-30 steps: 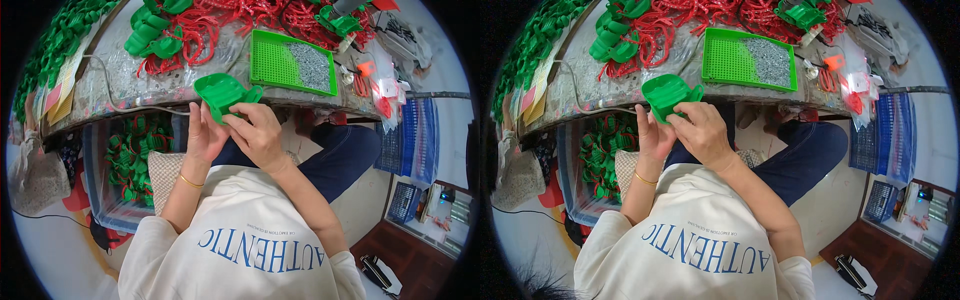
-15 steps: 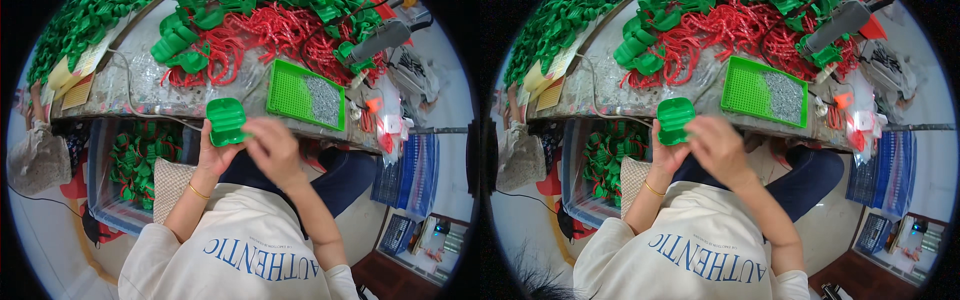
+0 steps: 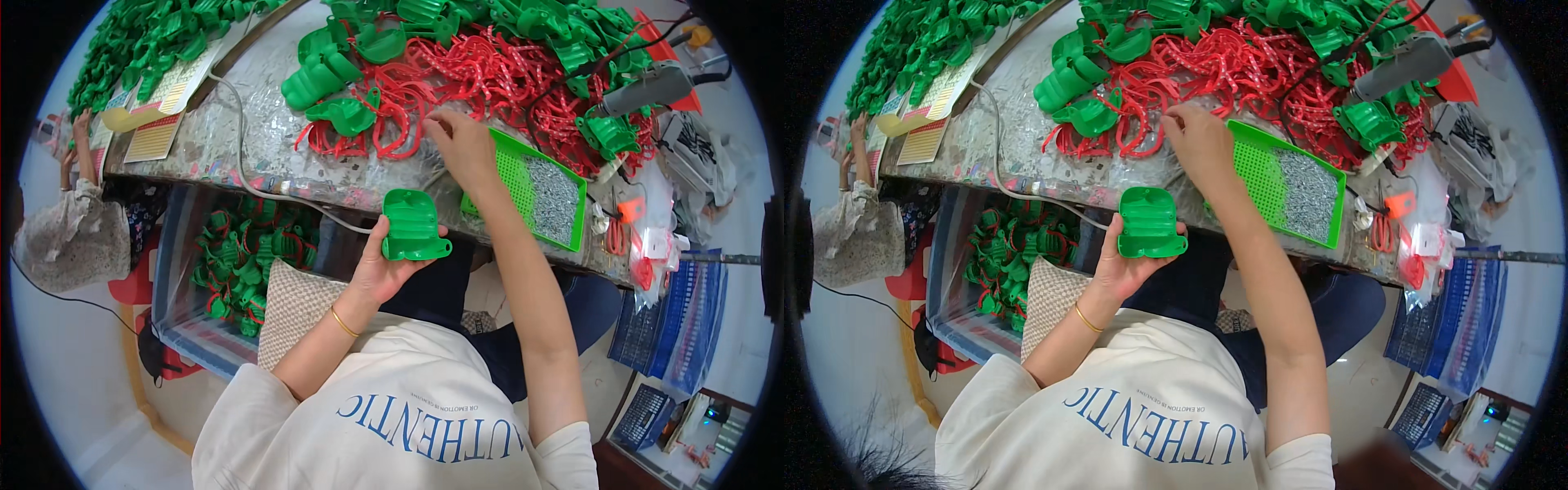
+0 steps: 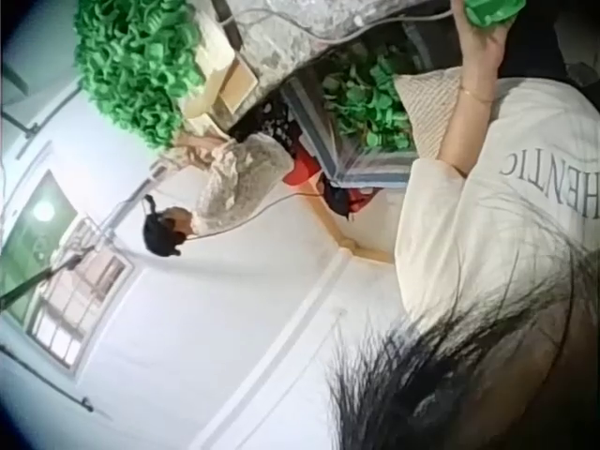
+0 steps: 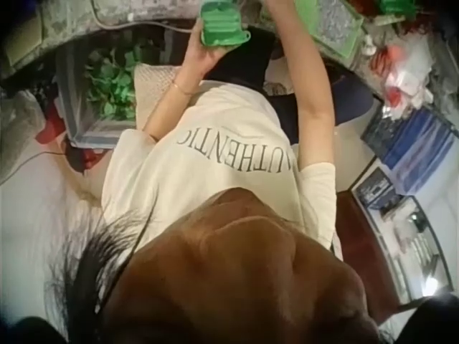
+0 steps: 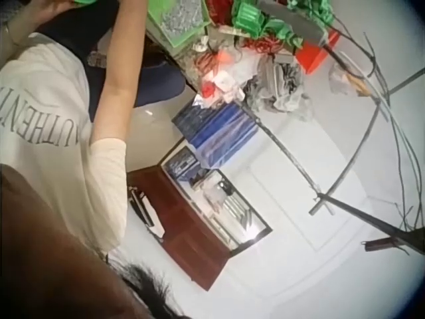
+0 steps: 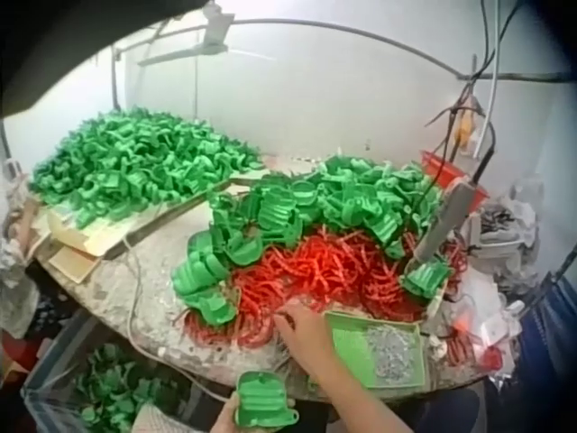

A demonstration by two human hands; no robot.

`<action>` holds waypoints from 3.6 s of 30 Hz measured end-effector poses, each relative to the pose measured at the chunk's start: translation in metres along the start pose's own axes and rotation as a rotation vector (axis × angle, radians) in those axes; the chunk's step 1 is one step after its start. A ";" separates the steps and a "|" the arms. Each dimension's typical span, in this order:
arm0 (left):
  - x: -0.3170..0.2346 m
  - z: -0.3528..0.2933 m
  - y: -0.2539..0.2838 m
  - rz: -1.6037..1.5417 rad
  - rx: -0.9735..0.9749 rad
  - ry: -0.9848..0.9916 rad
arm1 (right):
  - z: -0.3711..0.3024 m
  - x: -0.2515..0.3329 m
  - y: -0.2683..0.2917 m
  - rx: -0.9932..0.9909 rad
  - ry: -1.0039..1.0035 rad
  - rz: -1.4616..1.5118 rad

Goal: Assembling green and red plastic toy components using a handheld assembly tool at a workbench.

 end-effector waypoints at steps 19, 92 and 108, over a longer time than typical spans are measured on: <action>0.003 0.004 -0.006 0.041 0.121 0.049 | -0.011 0.009 0.048 -0.332 0.054 0.362; 0.091 0.038 -0.095 0.433 0.134 0.153 | -0.183 -0.071 0.127 -0.085 -0.559 0.424; 0.097 0.038 -0.074 0.323 0.163 0.256 | -0.194 -0.091 0.110 0.071 -0.554 0.812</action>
Point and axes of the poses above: each hand's wrist, its own z-axis towards the middle knuckle, its own y-axis out of the back of the hand, x = y × z, the point moved 8 cm from there along z, towards the middle knuckle, and after that the axes turned 2 degrees about x, right-handed, at the moved point
